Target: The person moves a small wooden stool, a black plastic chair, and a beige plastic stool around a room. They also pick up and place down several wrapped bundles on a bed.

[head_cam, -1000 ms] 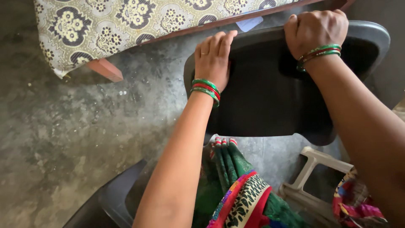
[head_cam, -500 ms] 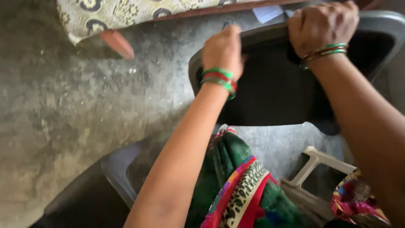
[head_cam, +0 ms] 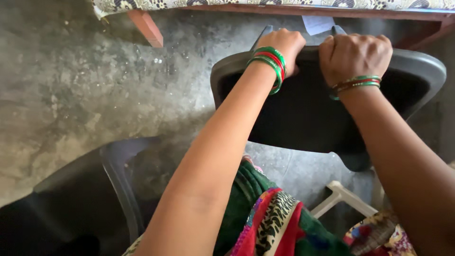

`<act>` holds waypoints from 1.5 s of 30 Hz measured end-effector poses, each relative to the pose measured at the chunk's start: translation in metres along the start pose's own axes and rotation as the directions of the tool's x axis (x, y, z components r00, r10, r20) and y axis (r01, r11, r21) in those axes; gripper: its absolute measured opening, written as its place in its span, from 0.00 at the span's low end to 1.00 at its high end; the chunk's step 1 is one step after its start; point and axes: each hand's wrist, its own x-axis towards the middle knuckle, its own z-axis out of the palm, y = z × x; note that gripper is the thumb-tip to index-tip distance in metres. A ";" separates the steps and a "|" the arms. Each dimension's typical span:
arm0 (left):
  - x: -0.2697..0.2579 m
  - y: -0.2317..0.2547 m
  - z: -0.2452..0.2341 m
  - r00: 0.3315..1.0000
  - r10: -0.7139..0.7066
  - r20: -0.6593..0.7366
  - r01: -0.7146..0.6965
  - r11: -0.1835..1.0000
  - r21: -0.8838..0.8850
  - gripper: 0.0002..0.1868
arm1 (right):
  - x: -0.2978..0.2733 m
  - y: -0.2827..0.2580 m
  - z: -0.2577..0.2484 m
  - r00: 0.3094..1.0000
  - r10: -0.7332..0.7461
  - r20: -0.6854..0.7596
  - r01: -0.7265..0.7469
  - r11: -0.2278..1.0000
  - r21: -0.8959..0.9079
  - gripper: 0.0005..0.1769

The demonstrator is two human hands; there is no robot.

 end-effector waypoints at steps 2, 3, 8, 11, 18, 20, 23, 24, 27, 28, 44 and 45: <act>-0.006 0.006 0.003 0.999 -0.012 -0.047 0.011 1.000 -0.007 0.15 | -0.002 0.001 -0.002 1.000 -0.012 -0.014 0.012 0.999 0.042 0.23; -0.010 0.009 0.005 0.997 -0.018 -0.071 0.017 1.000 -0.009 0.16 | -0.003 0.002 -0.004 1.000 -0.022 -0.012 0.022 0.998 0.058 0.23; -0.016 0.027 0.009 0.996 -0.054 -0.076 0.053 0.998 -0.014 0.19 | -0.007 0.017 -0.012 0.996 -0.084 0.011 0.083 0.995 0.051 0.31; -0.018 0.038 0.010 0.990 -0.090 -0.111 0.086 0.995 -0.043 0.18 | -0.006 0.028 -0.012 0.996 -0.093 0.020 0.092 0.995 0.027 0.36; -0.026 0.058 0.004 0.977 -0.144 -0.157 0.136 0.989 -0.057 0.16 | -0.005 0.048 -0.001 0.991 -0.123 0.044 0.113 0.977 0.184 0.31; -0.027 0.058 -0.004 0.980 -0.174 -0.100 0.172 0.985 -0.033 0.15 | 0.002 0.049 0.002 0.990 -0.131 0.055 0.116 0.968 0.221 0.30; -0.032 0.053 -0.013 0.975 -0.197 -0.104 0.196 0.980 -0.016 0.13 | 0.014 0.041 0.007 0.985 -0.141 0.097 0.109 0.956 0.274 0.34; -0.035 0.050 -0.013 0.972 -0.200 -0.120 0.200 0.980 -0.012 0.12 | 0.016 0.036 0.008 0.983 -0.145 0.111 0.107 0.950 0.292 0.35; -0.042 0.041 -0.011 0.964 -0.267 0.023 0.267 0.964 -0.005 0.12 | 0.019 0.012 0.012 0.946 -0.134 0.297 0.034 0.947 0.319 0.38; -0.045 0.035 -0.010 0.962 -0.274 0.010 0.274 0.962 -0.001 0.12 | 0.019 0.004 0.013 0.954 -0.148 0.260 0.050 0.936 0.349 0.37; -0.047 -0.032 0.025 0.906 -0.218 -0.363 0.238 0.971 0.010 0.27 | 0.053 -0.023 0.040 0.951 -0.232 0.204 0.161 0.936 0.313 0.38; -0.047 -0.032 0.024 0.910 -0.219 -0.352 0.236 0.972 0.005 0.27 | 0.052 -0.022 0.037 0.927 -0.226 0.299 0.127 0.940 0.318 0.41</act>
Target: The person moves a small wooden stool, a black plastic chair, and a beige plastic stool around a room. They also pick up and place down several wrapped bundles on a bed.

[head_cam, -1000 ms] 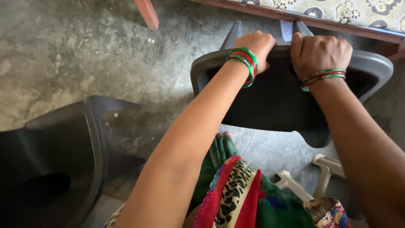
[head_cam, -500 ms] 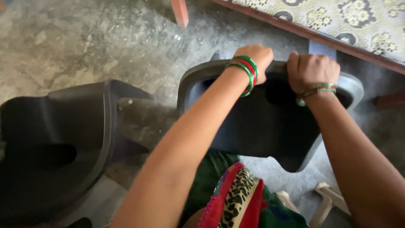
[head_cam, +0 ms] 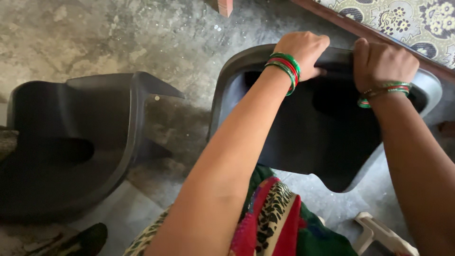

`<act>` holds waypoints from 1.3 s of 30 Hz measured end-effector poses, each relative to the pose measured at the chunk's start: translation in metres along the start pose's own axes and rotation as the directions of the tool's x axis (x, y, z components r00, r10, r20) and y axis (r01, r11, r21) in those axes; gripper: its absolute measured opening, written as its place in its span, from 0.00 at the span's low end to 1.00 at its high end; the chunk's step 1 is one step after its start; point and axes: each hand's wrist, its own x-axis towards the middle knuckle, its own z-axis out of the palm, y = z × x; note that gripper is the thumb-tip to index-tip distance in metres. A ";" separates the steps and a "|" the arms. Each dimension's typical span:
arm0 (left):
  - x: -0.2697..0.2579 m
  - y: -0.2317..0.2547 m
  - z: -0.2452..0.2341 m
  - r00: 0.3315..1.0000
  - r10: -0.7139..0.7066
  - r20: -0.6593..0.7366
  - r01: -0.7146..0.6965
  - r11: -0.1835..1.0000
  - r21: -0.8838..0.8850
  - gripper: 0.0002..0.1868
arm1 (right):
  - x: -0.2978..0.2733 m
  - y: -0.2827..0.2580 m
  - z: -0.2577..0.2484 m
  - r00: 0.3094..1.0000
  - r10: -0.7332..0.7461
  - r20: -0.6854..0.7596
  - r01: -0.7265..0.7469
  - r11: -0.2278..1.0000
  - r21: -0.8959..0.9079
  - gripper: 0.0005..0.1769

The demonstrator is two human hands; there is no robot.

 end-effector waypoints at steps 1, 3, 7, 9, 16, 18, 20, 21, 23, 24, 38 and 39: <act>0.001 -0.002 -0.002 1.000 -0.006 0.014 0.006 1.000 -0.004 0.28 | 0.001 0.001 -0.004 1.000 -0.014 -0.014 0.015 0.999 0.037 0.37; 0.002 -0.004 -0.006 0.999 -0.015 0.042 0.016 1.000 -0.014 0.30 | -0.001 0.002 -0.007 0.998 -0.041 -0.041 0.045 0.993 0.106 0.31; 0.005 -0.024 -0.009 0.993 0.036 -0.113 -0.037 0.999 -0.009 0.29 | -0.004 0.026 -0.008 0.978 -0.165 -0.128 0.162 0.986 -0.032 0.33; 0.007 -0.046 -0.012 0.982 0.037 -0.183 -0.037 0.999 0.005 0.27 | -0.005 0.037 -0.006 0.984 -0.132 -0.123 0.132 0.991 -0.003 0.32; -0.005 -0.125 -0.035 0.939 0.112 -0.325 -0.105 0.994 0.040 0.29 | -0.004 0.043 0.005 0.954 -0.102 -0.281 0.157 0.971 0.180 0.34; -0.011 -0.145 -0.042 0.935 0.119 -0.334 -0.108 0.993 0.050 0.30 | 0.003 0.034 0.008 0.917 -0.155 -0.368 0.228 0.960 0.162 0.34; -0.017 -0.162 -0.049 0.955 0.064 -0.290 -0.051 0.997 0.053 0.31 | 0.015 0.022 0.007 0.937 -0.107 -0.333 0.179 0.965 0.193 0.35; -0.020 -0.171 -0.052 0.963 0.037 -0.268 -0.023 0.998 0.055 0.31 | 0.021 0.014 0.007 0.949 -0.082 -0.303 0.146 0.970 0.193 0.35; -0.027 -0.189 -0.060 0.938 0.074 -0.340 -0.066 0.997 0.037 0.31 | 0.035 -0.005 0.005 0.963 -0.055 -0.263 0.101 0.981 0.164 0.36; -0.030 -0.198 -0.064 0.922 0.093 -0.376 -0.088 0.996 0.030 0.31 | 0.043 -0.014 0.004 0.957 -0.072 -0.280 0.117 0.982 0.147 0.35; -0.069 -0.304 -0.090 0.942 -0.156 -0.296 0.132 0.986 -0.100 0.31 | 0.126 -0.133 -0.002 0.881 -0.220 -0.419 0.274 0.959 0.072 0.37; -0.071 -0.311 -0.090 0.930 -0.144 -0.338 0.113 0.988 -0.109 0.31 | 0.130 -0.142 -0.003 0.870 -0.231 -0.436 0.280 0.959 0.049 0.37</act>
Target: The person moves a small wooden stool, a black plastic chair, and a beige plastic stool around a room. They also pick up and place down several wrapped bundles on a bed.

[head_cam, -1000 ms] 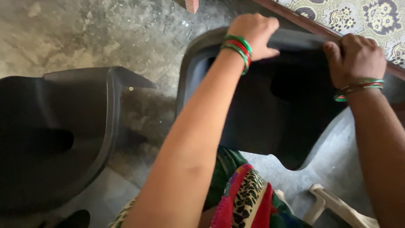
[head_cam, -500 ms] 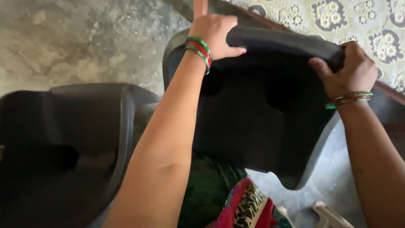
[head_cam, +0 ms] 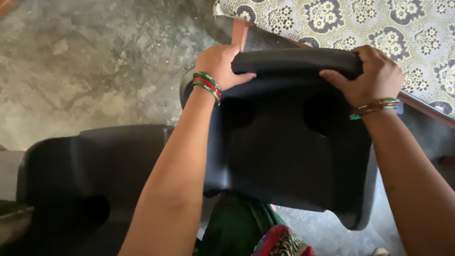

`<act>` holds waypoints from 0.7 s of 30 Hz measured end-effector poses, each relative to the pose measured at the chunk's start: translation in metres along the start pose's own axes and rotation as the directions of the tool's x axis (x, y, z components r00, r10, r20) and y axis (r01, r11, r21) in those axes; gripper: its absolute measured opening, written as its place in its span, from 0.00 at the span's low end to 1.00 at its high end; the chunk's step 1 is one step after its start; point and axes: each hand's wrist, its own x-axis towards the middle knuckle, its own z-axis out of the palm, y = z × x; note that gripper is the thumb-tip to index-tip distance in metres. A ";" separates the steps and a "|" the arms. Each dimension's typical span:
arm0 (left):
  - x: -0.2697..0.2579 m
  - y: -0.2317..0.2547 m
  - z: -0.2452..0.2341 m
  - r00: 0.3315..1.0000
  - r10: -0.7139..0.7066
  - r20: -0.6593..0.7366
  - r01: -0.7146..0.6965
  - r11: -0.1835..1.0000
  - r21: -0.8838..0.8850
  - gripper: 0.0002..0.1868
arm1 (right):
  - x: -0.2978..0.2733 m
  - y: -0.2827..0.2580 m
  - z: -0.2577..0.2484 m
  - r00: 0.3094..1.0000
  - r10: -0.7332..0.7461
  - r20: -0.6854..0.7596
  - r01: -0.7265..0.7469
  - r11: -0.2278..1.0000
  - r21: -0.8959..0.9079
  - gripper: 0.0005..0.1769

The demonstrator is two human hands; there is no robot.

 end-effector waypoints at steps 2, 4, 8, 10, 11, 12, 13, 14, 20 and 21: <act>-0.001 -0.014 -0.005 1.000 0.013 0.005 -0.013 0.999 -0.040 0.30 | 0.010 -0.014 0.002 0.999 0.029 0.034 -0.028 0.999 -0.024 0.38; -0.003 -0.023 -0.008 0.999 -0.023 0.034 0.025 0.999 -0.044 0.30 | 0.021 -0.031 0.003 0.993 0.077 0.093 -0.077 0.997 -0.010 0.38; 0.006 -0.014 -0.011 0.998 -0.024 0.060 0.024 1.000 0.014 0.40 | 0.043 -0.064 -0.002 0.962 0.181 0.204 -0.204 0.974 0.096 0.35; 0.019 0.011 0.000 0.997 0.083 -0.009 -0.083 0.996 0.011 0.48 | 0.056 -0.081 -0.002 0.960 0.186 0.209 -0.212 0.971 0.111 0.35; 0.027 0.028 0.009 0.987 0.149 -0.069 -0.149 0.989 0.003 0.50 | 0.065 -0.089 0.000 0.965 0.172 0.196 -0.194 0.976 0.098 0.36; 0.035 0.044 0.017 0.978 0.183 -0.098 -0.184 0.983 -0.003 0.49 | 0.071 -0.093 -0.001 0.970 0.157 0.186 -0.175 0.981 0.085 0.38; 0.042 0.058 0.025 0.968 0.217 -0.127 -0.220 0.975 -0.009 0.48 | 0.072 -0.099 -0.001 0.976 0.134 0.172 -0.148 0.986 0.074 0.36; 0.050 0.069 0.032 0.977 0.189 -0.104 -0.189 0.982 0.005 0.49 | 0.075 -0.105 0.003 0.983 0.108 0.148 -0.118 0.991 0.064 0.34; 0.061 0.075 0.038 0.991 0.111 -0.069 -0.114 0.993 -0.043 0.48 | 0.065 -0.066 0.029 0.953 0.093 0.287 -0.181 0.937 0.297 0.40; 0.061 0.070 0.038 0.993 0.089 -0.074 -0.093 0.994 -0.056 0.45 | 0.056 -0.053 0.034 0.930 0.121 0.346 -0.248 0.902 0.352 0.40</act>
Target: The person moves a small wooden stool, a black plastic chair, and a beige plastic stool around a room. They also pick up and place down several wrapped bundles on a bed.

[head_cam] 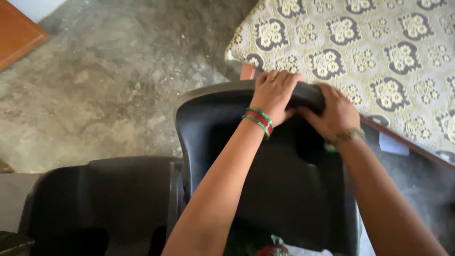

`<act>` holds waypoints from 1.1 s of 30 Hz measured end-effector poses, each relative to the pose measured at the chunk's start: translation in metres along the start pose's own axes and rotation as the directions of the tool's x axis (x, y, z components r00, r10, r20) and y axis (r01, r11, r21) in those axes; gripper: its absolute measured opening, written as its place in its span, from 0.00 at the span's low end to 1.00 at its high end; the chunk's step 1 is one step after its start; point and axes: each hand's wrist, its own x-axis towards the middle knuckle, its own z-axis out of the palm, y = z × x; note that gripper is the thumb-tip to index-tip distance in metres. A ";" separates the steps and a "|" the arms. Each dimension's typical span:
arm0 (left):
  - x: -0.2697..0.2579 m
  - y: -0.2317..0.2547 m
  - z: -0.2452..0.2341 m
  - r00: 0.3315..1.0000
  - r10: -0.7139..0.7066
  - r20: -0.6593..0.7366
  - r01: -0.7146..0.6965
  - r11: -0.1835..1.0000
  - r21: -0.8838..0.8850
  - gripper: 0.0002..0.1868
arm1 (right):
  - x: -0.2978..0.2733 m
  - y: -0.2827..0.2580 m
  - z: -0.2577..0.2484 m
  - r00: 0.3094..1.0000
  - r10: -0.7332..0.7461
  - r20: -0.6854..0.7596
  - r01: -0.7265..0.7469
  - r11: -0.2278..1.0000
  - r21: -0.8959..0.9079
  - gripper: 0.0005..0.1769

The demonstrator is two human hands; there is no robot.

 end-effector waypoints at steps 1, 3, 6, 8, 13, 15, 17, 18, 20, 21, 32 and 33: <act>0.001 -0.006 0.000 1.000 -0.017 -0.010 0.017 1.000 -0.007 0.43 | -0.008 0.016 0.003 0.999 0.036 0.006 -0.036 0.999 -0.023 0.42; 0.003 -0.022 -0.001 0.999 -0.031 0.011 0.031 0.999 -0.012 0.41 | -0.047 0.040 0.016 0.963 0.260 0.064 -0.262 0.965 0.018 0.45; 0.007 -0.039 0.004 0.998 -0.056 -0.008 0.056 0.997 0.056 0.41 | -0.094 0.060 0.046 0.880 0.469 0.067 -0.467 0.883 -0.049 0.46; 0.010 -0.049 0.001 0.994 -0.111 -0.021 0.113 0.988 0.108 0.41 | -0.096 0.070 0.059 0.864 0.489 0.118 -0.484 0.873 -0.067 0.47; 0.009 -0.065 -0.007 0.965 -0.255 -0.063 0.263 0.945 0.196 0.43 | -0.063 0.066 0.079 0.842 0.486 0.236 -0.478 0.873 -0.095 0.44; 0.012 -0.064 -0.002 0.945 -0.320 -0.062 0.324 0.903 0.281 0.48 | -0.051 0.059 0.080 0.860 0.462 0.215 -0.458 0.886 -0.076 0.43; 0.012 -0.061 0.006 0.926 -0.369 -0.081 0.375 0.866 0.330 0.50 | -0.041 0.055 0.078 0.875 0.432 0.221 -0.429 0.901 -0.060 0.42; 0.013 -0.059 0.011 0.917 -0.387 -0.098 0.397 0.854 0.336 0.49 | -0.038 0.053 0.077 0.880 0.418 0.226 -0.417 0.907 -0.053 0.42; 0.013 -0.055 0.024 0.942 -0.313 -0.122 0.335 0.854 0.398 0.43 | -0.031 0.052 0.077 0.898 0.384 0.214 -0.379 0.923 -0.063 0.43; 0.017 -0.056 0.030 0.968 -0.214 -0.130 0.250 0.854 0.457 0.37 | -0.025 0.050 0.080 0.909 0.363 0.207 -0.358 0.932 -0.062 0.43; 0.043 -0.093 0.055 0.992 -0.094 0.090 0.057 0.933 0.355 0.22 | -0.007 0.050 0.091 0.843 0.428 0.326 -0.409 0.903 -0.127 0.50; 0.043 -0.099 0.054 0.992 -0.103 0.074 0.070 0.929 0.362 0.23 | -0.013 0.049 0.092 0.825 0.452 0.340 -0.425 0.892 -0.155 0.49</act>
